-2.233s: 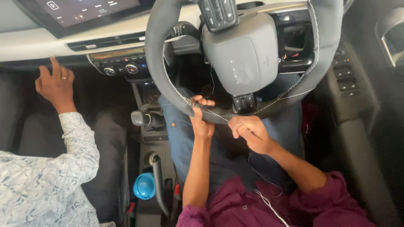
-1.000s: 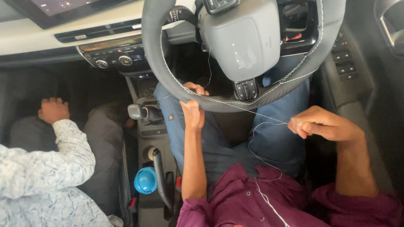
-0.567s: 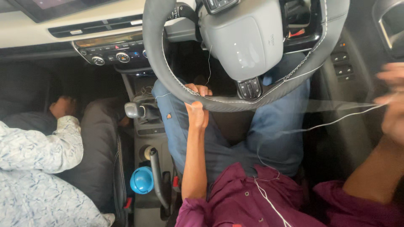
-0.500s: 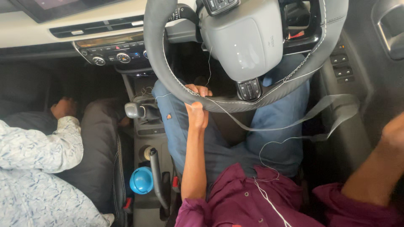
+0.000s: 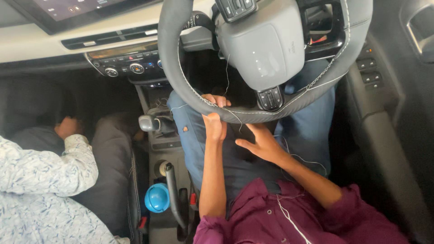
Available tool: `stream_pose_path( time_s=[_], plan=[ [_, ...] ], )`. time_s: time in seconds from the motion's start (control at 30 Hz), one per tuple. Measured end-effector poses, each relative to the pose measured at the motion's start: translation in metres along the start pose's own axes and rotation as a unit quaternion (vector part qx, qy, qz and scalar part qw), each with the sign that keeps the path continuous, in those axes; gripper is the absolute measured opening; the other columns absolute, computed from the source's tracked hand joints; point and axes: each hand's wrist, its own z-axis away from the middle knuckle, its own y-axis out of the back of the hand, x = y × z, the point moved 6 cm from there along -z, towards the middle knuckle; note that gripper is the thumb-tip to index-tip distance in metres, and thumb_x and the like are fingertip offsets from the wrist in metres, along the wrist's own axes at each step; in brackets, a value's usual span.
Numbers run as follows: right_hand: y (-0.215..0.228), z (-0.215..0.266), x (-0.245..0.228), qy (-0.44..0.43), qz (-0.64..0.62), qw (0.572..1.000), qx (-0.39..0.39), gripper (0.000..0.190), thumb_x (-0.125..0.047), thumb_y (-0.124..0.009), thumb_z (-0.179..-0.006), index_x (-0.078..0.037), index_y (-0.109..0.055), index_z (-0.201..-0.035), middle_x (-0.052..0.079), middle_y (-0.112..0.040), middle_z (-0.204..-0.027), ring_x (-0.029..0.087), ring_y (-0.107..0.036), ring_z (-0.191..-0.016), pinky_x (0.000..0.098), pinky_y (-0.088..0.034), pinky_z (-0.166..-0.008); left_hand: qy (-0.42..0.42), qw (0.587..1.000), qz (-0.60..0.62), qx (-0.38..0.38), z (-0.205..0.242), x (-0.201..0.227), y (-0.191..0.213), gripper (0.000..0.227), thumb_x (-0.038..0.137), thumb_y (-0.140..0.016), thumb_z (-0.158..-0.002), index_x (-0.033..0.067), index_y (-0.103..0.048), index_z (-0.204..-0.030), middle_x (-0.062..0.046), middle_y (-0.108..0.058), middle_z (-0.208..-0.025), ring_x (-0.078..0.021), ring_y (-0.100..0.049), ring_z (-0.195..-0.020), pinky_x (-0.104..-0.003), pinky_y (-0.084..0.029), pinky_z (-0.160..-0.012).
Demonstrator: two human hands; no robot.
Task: The person stitches a cover onto a steering wheel using a needle and thread, pulling the thread tight through pre-punched holes.
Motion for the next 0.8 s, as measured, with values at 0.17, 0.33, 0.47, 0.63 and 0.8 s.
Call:
stream_pose_path(
  time_s=[0.17,0.33,0.47,0.63,0.8],
  plan=[
    [-0.015,-0.002,-0.005,-0.200,-0.259,0.925,-0.195,0.028,-0.017,-0.056,-0.104,-0.002,-0.071,-0.123,0.005,-0.068,-0.074,0.014,-0.062,-0.067,0.0278,-0.049,-0.063,-0.045,0.998,-0.011,-0.051,-0.003,0.005,-0.006,0.034,0.006,-0.064,-0.090,0.0134,-0.039,-0.111,-0.005,-0.049,-0.090,-0.0207,-0.050,-0.091,-0.045,-0.048,-0.098],
    [0.049,-0.021,-0.045,-0.129,-0.225,0.959,-0.114,0.038,-0.009,-0.049,-0.103,-0.004,-0.062,-0.138,0.004,-0.050,-0.060,0.013,-0.048,-0.053,0.0277,-0.045,-0.054,-0.029,0.999,-0.018,-0.027,0.002,0.004,-0.003,0.039,0.005,-0.069,-0.087,0.0126,-0.039,-0.112,-0.006,-0.050,-0.090,-0.0214,-0.050,-0.091,-0.046,-0.047,-0.099],
    [0.095,-0.046,-0.067,-0.031,0.108,0.993,0.049,0.030,-0.005,-0.060,-0.099,-0.001,-0.062,-0.129,0.011,-0.061,-0.076,0.025,-0.060,-0.064,0.0364,-0.049,-0.061,-0.034,0.999,-0.029,-0.031,-0.003,0.006,-0.005,0.041,0.017,-0.072,-0.087,0.0127,-0.040,-0.113,-0.006,-0.051,-0.090,-0.0209,-0.051,-0.091,-0.045,-0.047,-0.100],
    [0.082,-0.041,-0.051,-0.117,0.236,0.942,-0.208,0.013,-0.002,-0.067,-0.087,-0.008,-0.071,-0.099,0.011,-0.071,-0.079,0.032,-0.071,-0.075,0.0438,-0.051,-0.065,-0.057,0.996,-0.035,-0.056,-0.003,0.008,-0.005,0.064,0.040,-0.089,-0.084,0.0130,-0.040,-0.115,-0.005,-0.051,-0.092,-0.0206,-0.052,-0.093,-0.045,-0.047,-0.099],
    [0.052,-0.046,-0.059,0.072,-0.212,0.955,-0.196,0.018,-0.012,-0.064,-0.098,-0.001,-0.062,-0.083,0.023,-0.058,-0.111,0.037,-0.055,-0.109,0.0386,-0.048,-0.090,-0.057,0.996,-0.019,-0.063,0.002,0.007,-0.008,0.084,0.063,-0.089,-0.071,0.0127,-0.040,-0.117,-0.004,-0.050,-0.096,-0.0189,-0.051,-0.096,-0.044,-0.047,-0.102]
  ],
)
